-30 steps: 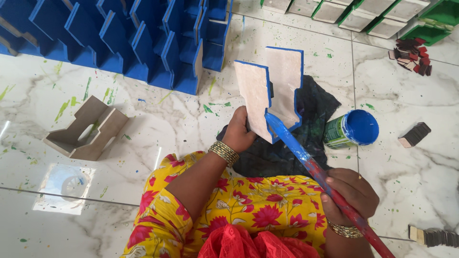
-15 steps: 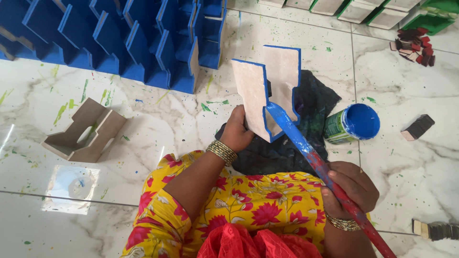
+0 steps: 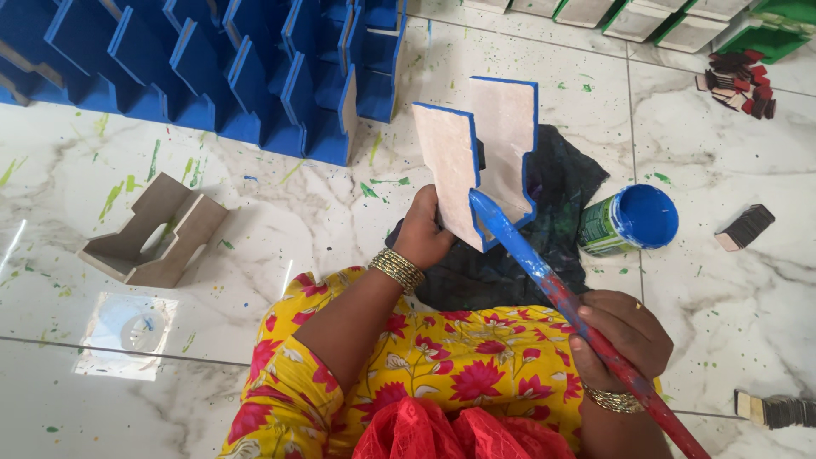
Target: The person sits on the floor and paints the edges of small wooden organizer pieces with blue paint using a brush, dipping the brush into a paint can and rotating each piece to coat its sides, working on one piece at a time with several finished blue pieces nearby.
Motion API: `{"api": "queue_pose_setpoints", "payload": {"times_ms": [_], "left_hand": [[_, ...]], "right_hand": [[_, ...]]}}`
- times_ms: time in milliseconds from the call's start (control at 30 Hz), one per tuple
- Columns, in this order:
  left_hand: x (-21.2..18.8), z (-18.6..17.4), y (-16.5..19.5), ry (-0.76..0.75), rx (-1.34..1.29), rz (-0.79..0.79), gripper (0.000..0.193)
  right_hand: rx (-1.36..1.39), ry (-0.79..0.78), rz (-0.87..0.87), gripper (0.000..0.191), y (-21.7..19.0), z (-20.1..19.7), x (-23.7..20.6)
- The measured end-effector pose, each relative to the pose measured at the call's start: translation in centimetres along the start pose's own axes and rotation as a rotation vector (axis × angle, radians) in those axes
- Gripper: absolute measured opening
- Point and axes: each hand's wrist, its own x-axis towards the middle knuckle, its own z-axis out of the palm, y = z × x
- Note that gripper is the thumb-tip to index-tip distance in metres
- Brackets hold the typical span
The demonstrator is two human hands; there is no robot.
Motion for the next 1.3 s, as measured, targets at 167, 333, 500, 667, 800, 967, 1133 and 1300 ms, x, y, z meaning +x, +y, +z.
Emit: {"api": "queue_pose_setpoints", "payload": {"times_ms": [167, 333, 500, 667, 800, 967, 1133, 1300], "left_hand": [[0.1, -0.3, 0.0, 0.015, 0.025, 0.023, 0.06], [0.1, -0.2, 0.1, 0.023, 0.063, 0.042, 0.058], [-0.1, 0.0, 0.0, 0.012, 0.06, 0.045, 0.058], [0.0, 0.0, -0.8, 0.016, 0.087, 0.057, 0.056], [0.4, 0.1, -1.6, 0.039, 0.075, 0.132, 0.056], [0.8, 0.2, -2.0, -0.109, -0.381, 0.006, 0.071], [1.1, -0.3, -1.9, -0.237, -0.518, -0.011, 0.059], [1.1, -1.0, -1.0, -0.36, -0.791, 0.03, 0.059]], "right_hand": [[-0.044, -0.056, 0.011, 0.025, -0.3, -1.5, 0.3], [-0.022, 0.01, -0.045, 0.027, 0.0, -2.2, 0.4], [-0.009, -0.014, -0.021, 0.026, -0.3, -1.2, 0.6], [-0.01, -0.034, 0.022, 0.026, 0.4, -2.0, -0.3], [-0.042, 0.092, 0.032, 0.031, 2.8, -4.3, -2.4], [0.198, 0.453, 0.064, 0.041, 8.4, -5.6, -5.6], [0.655, 0.659, 0.245, 0.033, 13.3, -7.2, -9.1], [0.881, 0.747, 0.399, 0.024, 15.9, -8.6, -11.9]]}}
